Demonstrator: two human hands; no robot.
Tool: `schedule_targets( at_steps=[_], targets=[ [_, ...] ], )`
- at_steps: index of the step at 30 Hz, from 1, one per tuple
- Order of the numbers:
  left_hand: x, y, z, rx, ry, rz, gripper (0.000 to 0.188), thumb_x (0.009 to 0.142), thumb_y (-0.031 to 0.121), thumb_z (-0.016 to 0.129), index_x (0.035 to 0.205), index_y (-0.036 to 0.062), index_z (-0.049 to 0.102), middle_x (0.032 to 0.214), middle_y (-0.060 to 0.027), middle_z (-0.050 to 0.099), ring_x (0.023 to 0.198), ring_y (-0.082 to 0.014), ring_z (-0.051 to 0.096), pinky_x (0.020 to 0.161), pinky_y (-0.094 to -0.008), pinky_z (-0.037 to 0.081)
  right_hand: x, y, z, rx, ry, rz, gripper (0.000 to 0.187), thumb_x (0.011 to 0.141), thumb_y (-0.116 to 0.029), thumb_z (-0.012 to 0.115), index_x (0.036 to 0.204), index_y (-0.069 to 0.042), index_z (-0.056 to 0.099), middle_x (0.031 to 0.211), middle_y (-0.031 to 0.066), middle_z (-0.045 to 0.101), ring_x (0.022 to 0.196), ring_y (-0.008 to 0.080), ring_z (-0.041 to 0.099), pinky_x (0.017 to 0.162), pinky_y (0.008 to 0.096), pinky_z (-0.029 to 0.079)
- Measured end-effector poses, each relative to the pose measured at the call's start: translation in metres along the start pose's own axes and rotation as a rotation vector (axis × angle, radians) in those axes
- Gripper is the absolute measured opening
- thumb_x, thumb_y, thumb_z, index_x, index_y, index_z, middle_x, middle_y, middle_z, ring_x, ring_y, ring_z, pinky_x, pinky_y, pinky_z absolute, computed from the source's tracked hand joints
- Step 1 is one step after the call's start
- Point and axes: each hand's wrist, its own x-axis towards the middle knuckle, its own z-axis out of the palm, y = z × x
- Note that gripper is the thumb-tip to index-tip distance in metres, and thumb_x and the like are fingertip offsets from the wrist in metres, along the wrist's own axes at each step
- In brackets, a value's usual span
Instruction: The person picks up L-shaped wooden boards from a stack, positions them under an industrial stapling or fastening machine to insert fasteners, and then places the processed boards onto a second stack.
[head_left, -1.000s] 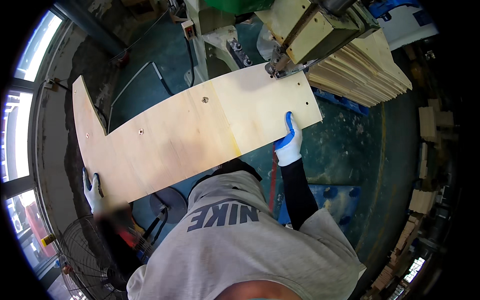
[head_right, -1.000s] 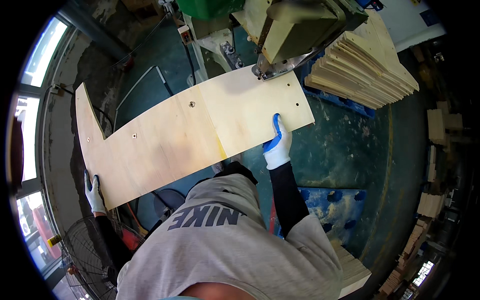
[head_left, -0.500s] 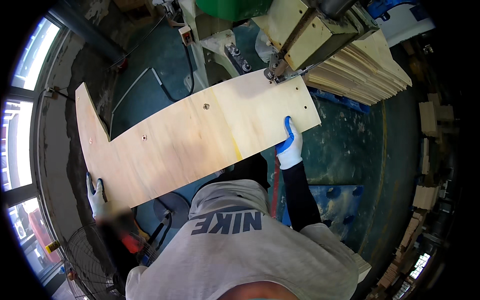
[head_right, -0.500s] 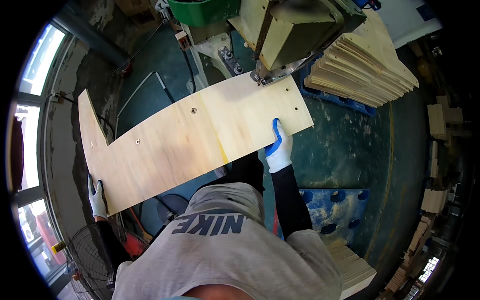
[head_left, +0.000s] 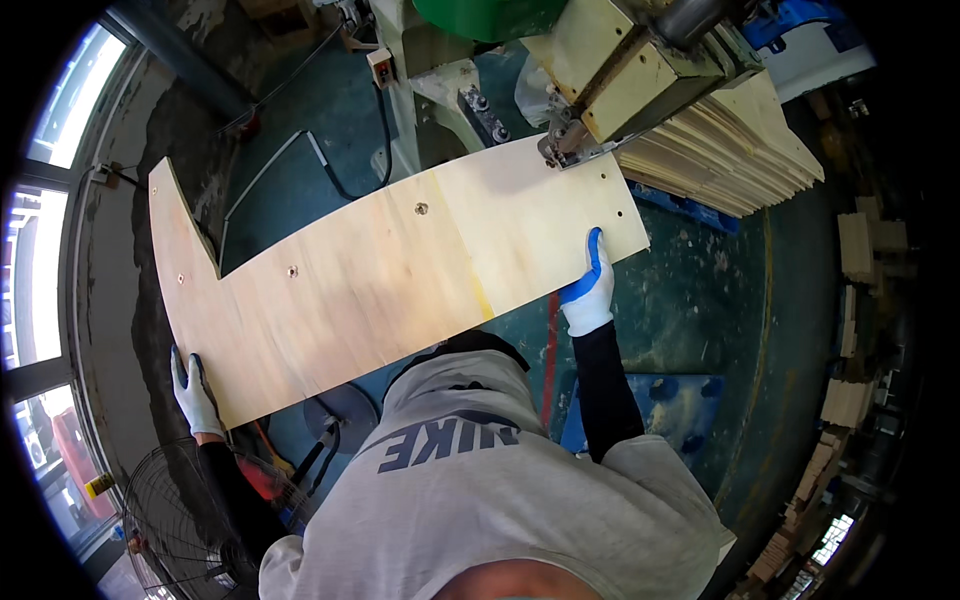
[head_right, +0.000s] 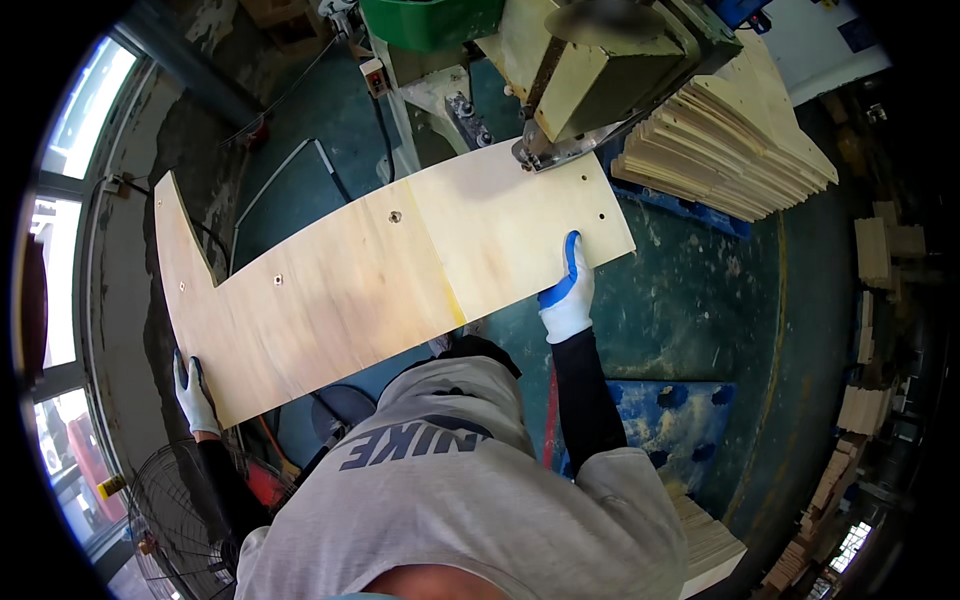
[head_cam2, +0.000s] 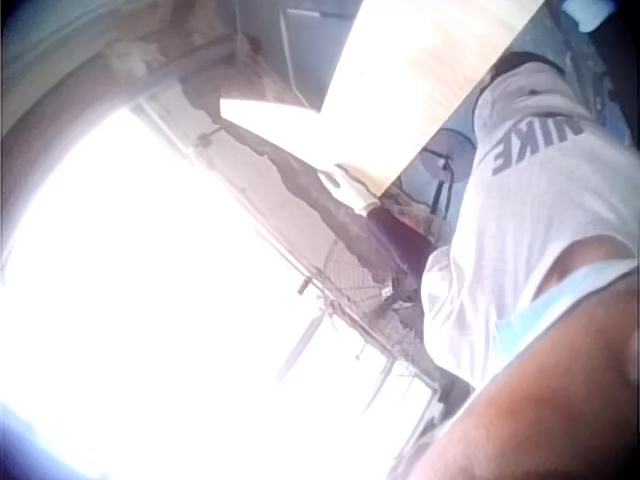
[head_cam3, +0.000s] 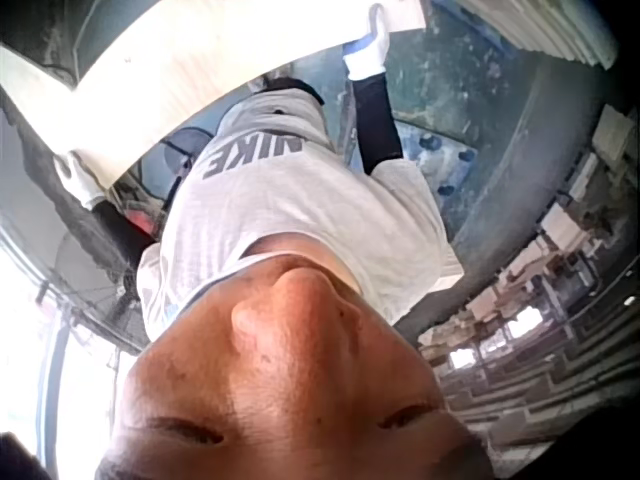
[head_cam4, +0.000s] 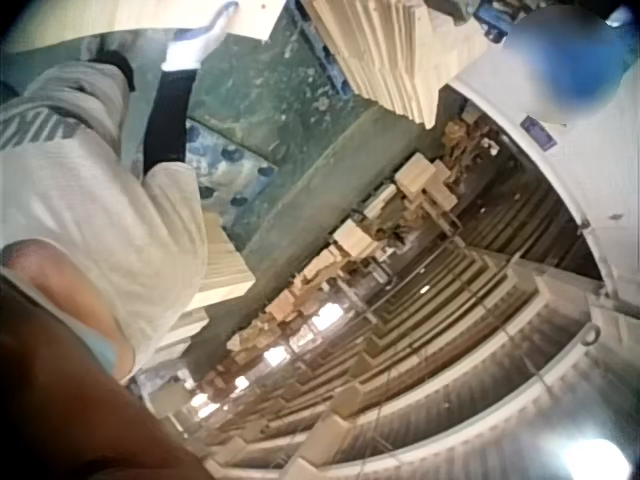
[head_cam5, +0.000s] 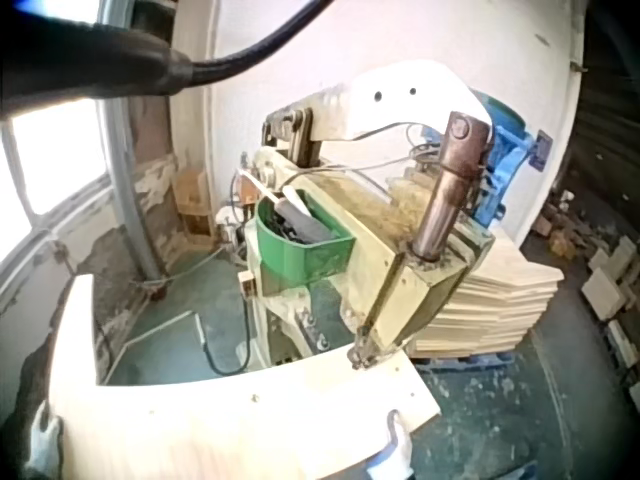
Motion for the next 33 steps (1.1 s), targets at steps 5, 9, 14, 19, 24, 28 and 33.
schedule_targets(
  at_steps=[5, 9, 14, 19, 24, 28, 33],
  targets=[
    [0.014, -0.041, -0.074, 0.036, 0.045, -0.058, 0.047, 0.102, 0.028, 0.064, 0.136, -0.0036, 0.059, 0.117, -0.0052, 0.067, 0.1, -0.0115, 0.059, 0.088, -0.0242, 0.047, -0.011, 0.052, -0.007, -0.079, 0.017, -0.041, 0.052, 0.108, -0.038, 0.05, 0.148, -0.005, 0.046, 0.144, 0.0091, 0.056, 0.132, 0.0208, 0.054, 0.11, 0.0381, 0.045],
    [0.012, -0.055, -0.093, 0.06, 0.074, -0.045, 0.04, 0.102, 0.029, 0.064, 0.125, -0.0041, 0.065, 0.109, -0.0032, 0.067, 0.095, -0.0101, 0.058, 0.084, -0.0243, 0.047, -0.004, 0.056, 0.026, -0.071, -0.002, -0.031, 0.049, 0.108, -0.034, 0.052, 0.144, -0.001, 0.049, 0.139, 0.008, 0.058, 0.126, 0.0169, 0.058, 0.104, 0.0342, 0.05],
    [0.015, -0.048, -0.07, 0.098, 0.031, -0.096, 0.042, 0.102, 0.031, 0.065, 0.124, -0.0042, 0.065, 0.109, -0.0043, 0.068, 0.095, -0.0116, 0.058, 0.085, -0.0261, 0.048, 0.012, 0.047, 0.037, -0.116, -0.022, -0.028, 0.05, 0.106, -0.035, 0.054, 0.144, -0.004, 0.049, 0.138, 0.008, 0.059, 0.125, 0.019, 0.06, 0.103, 0.0381, 0.052],
    [0.022, -0.055, -0.073, 0.113, 0.004, -0.104, 0.041, 0.102, 0.033, 0.063, 0.12, -0.0035, 0.068, 0.106, -0.0018, 0.068, 0.094, -0.0109, 0.058, 0.084, -0.0264, 0.047, 0.002, 0.044, 0.047, -0.086, 0.045, 0.079, 0.049, 0.104, -0.037, 0.058, 0.141, -0.004, 0.054, 0.138, 0.0049, 0.06, 0.124, 0.019, 0.062, 0.099, 0.0382, 0.055],
    [0.035, -0.087, -0.082, 0.213, 0.074, -0.041, 0.05, 0.101, 0.033, 0.066, 0.13, -0.0066, 0.061, 0.117, -0.0078, 0.068, 0.101, -0.015, 0.059, 0.091, -0.0288, 0.048, 0.017, 0.056, 0.024, -0.117, 0.052, 0.028, 0.051, 0.1, -0.032, 0.067, 0.138, -0.001, 0.056, 0.132, 0.0072, 0.062, 0.118, 0.0171, 0.063, 0.1, 0.0359, 0.053],
    [0.024, -0.059, -0.058, 0.133, -0.015, -0.076, 0.053, 0.101, 0.032, 0.065, 0.134, -0.0085, 0.057, 0.121, -0.01, 0.067, 0.105, -0.016, 0.06, 0.094, -0.0292, 0.048, 0.013, 0.063, 0.013, -0.19, 0.1, 0.002, 0.05, 0.103, -0.036, 0.06, 0.14, -0.004, 0.055, 0.137, 0.007, 0.06, 0.123, 0.0175, 0.061, 0.099, 0.0386, 0.055],
    [0.041, -0.055, -0.063, 0.12, 0.011, -0.017, 0.048, 0.101, 0.032, 0.064, 0.13, -0.0063, 0.061, 0.115, -0.0082, 0.068, 0.1, -0.015, 0.059, 0.09, -0.0292, 0.048, 0.018, 0.071, 0.013, -0.189, 0.055, -0.049, 0.053, 0.103, -0.04, 0.059, 0.142, -0.005, 0.052, 0.138, 0.0057, 0.059, 0.121, 0.0179, 0.062, 0.098, 0.0378, 0.054]
  ],
)
